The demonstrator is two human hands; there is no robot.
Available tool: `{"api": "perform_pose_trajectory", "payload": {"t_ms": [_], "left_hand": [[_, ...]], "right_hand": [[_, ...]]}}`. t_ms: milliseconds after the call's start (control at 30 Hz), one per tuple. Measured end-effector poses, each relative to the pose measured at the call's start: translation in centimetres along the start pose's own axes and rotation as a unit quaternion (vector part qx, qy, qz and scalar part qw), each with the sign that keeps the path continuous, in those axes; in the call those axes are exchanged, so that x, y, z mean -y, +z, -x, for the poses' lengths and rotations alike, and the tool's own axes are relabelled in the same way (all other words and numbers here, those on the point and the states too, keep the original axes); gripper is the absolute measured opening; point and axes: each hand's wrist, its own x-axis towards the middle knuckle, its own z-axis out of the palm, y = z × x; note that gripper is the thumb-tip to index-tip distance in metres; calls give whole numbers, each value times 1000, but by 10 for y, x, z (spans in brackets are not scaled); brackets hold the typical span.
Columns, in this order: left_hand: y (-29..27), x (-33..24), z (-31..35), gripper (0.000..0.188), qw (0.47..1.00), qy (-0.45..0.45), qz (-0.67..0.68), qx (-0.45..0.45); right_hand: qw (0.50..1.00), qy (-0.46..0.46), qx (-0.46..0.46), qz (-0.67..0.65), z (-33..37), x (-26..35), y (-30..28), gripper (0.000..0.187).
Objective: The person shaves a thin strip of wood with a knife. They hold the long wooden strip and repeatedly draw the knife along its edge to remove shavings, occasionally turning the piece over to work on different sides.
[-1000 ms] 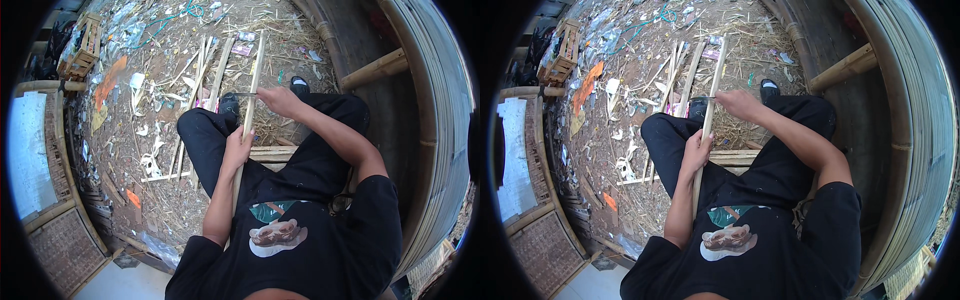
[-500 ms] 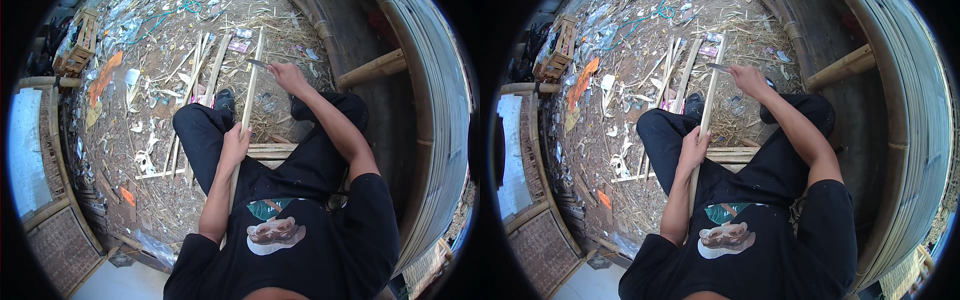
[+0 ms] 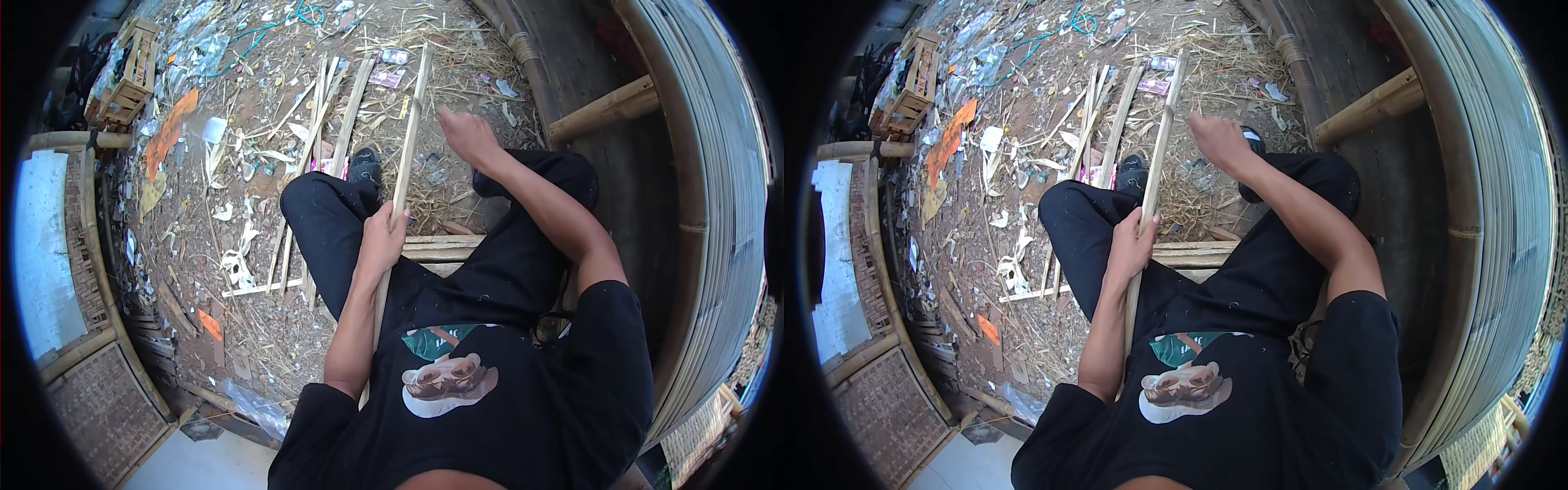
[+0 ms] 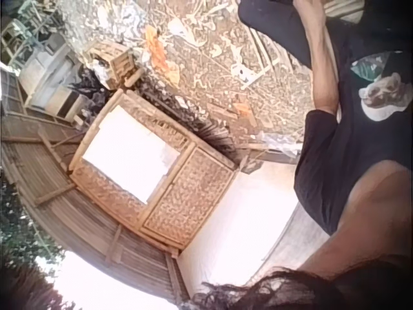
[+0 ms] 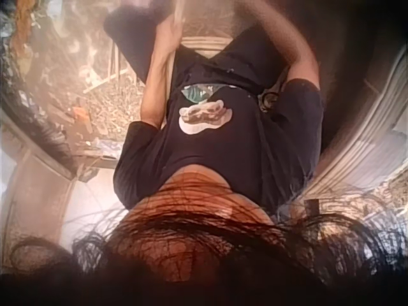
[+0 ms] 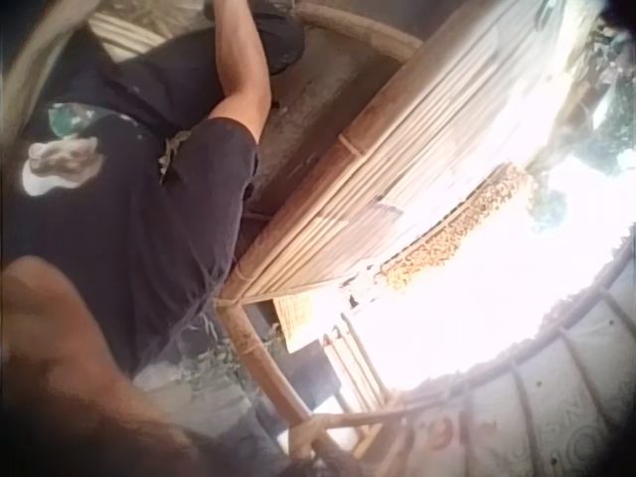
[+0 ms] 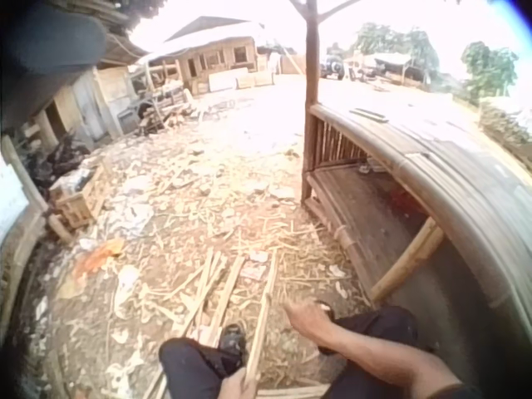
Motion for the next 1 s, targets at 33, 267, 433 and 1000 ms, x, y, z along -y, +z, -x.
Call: {"api": "perform_pose_trajectory", "payload": {"t_ms": [33, 267, 433, 1000], "left_hand": [[-1, -2, 1, 24, 999, -34, 15, 14], [0, -14, 3, 25, 999, 6, -37, -3], [-1, -7, 3, 26, 999, -19, -33, 2], [1, -9, 7, 25, 999, -10, -54, 3]], "right_hand": [[998, -65, -7, -23, 11, 7, 5, 21], [975, -19, 115, -191, -1, 1, -8, 29], [995, -57, 53, -62, 11, 16, -1, 23], [986, -26, 77, -149, -2, -2, -1, 32]]}}
